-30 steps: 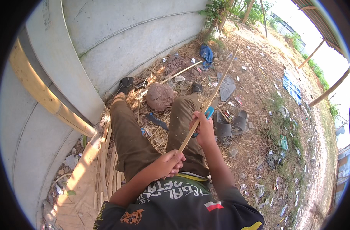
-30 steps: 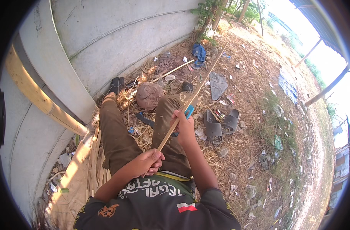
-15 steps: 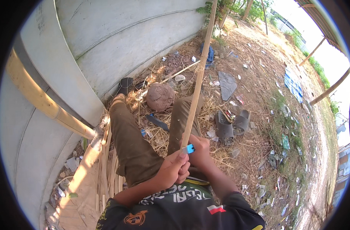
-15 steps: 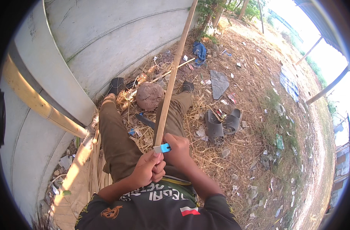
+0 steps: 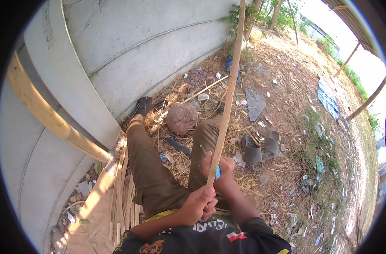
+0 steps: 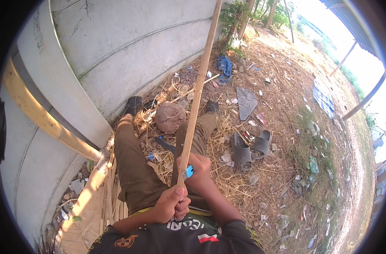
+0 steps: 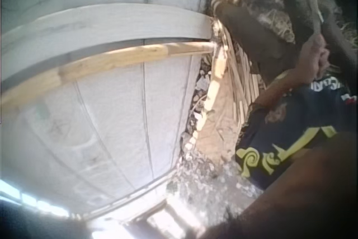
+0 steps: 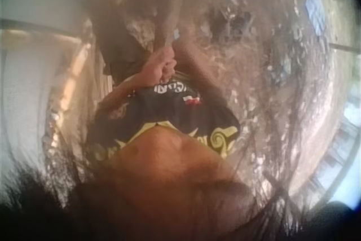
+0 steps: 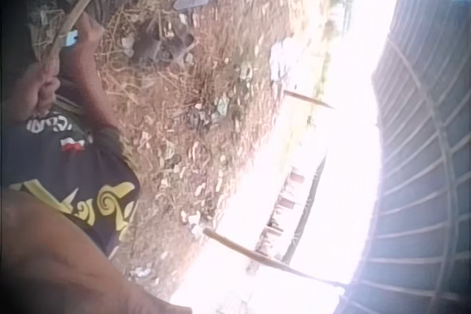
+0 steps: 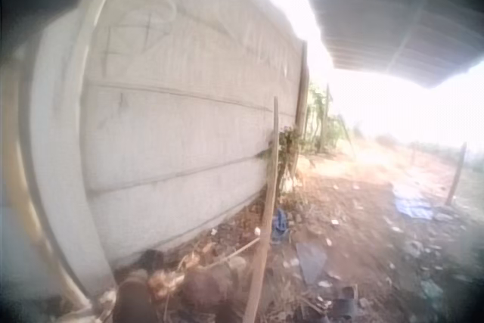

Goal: The person sits on the ground and uses a utility knife to shave thin strips from a wooden stick. They hold the stick with their left hand and scrape the blade along its length to remove the outer layer. The person occasionally switches to a larger knife to split or shape the wood further.

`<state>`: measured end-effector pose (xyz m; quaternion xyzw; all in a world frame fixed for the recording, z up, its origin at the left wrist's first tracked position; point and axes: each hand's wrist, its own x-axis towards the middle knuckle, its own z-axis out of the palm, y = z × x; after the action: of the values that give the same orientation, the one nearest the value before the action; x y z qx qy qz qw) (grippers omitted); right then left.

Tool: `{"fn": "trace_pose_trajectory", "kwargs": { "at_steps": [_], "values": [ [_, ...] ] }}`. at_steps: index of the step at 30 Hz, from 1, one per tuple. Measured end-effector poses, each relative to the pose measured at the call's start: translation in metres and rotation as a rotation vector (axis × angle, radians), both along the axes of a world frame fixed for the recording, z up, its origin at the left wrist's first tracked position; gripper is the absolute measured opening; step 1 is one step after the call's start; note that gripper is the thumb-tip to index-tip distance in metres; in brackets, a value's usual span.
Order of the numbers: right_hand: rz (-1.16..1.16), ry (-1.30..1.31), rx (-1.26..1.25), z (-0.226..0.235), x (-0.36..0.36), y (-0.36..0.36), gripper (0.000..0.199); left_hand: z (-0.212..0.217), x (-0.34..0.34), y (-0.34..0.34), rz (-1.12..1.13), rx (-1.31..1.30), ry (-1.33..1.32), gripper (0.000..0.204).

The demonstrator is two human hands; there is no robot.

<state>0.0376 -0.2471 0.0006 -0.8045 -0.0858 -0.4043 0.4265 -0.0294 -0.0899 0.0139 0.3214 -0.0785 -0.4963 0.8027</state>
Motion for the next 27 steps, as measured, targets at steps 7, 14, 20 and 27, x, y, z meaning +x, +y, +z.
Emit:
{"fn": "trace_pose_trajectory", "kwargs": {
  "at_steps": [7, 14, 20, 27],
  "values": [
    [-0.18, 0.326, 0.177, 0.017, 0.033, -0.048, 0.019, -0.004, -0.002, -0.005, -0.126, 0.05, -0.05, 0.034],
    [-0.108, -0.029, 0.102, -0.004, 0.013, -0.009, 0.042, -0.003, -0.001, -0.003, -0.083, 0.016, -0.03, 0.034],
    [-0.145, 0.057, 0.404, 0.038, 0.057, -0.055, 0.03, -0.005, -0.004, -0.004, -0.184, 0.054, -0.079, 0.035],
    [-0.048, -0.165, -0.082, 0.009, 0.013, -0.022, 0.018, -0.004, 0.008, 0.0, -0.077, 0.055, -0.171, 0.04]
  ]
}}
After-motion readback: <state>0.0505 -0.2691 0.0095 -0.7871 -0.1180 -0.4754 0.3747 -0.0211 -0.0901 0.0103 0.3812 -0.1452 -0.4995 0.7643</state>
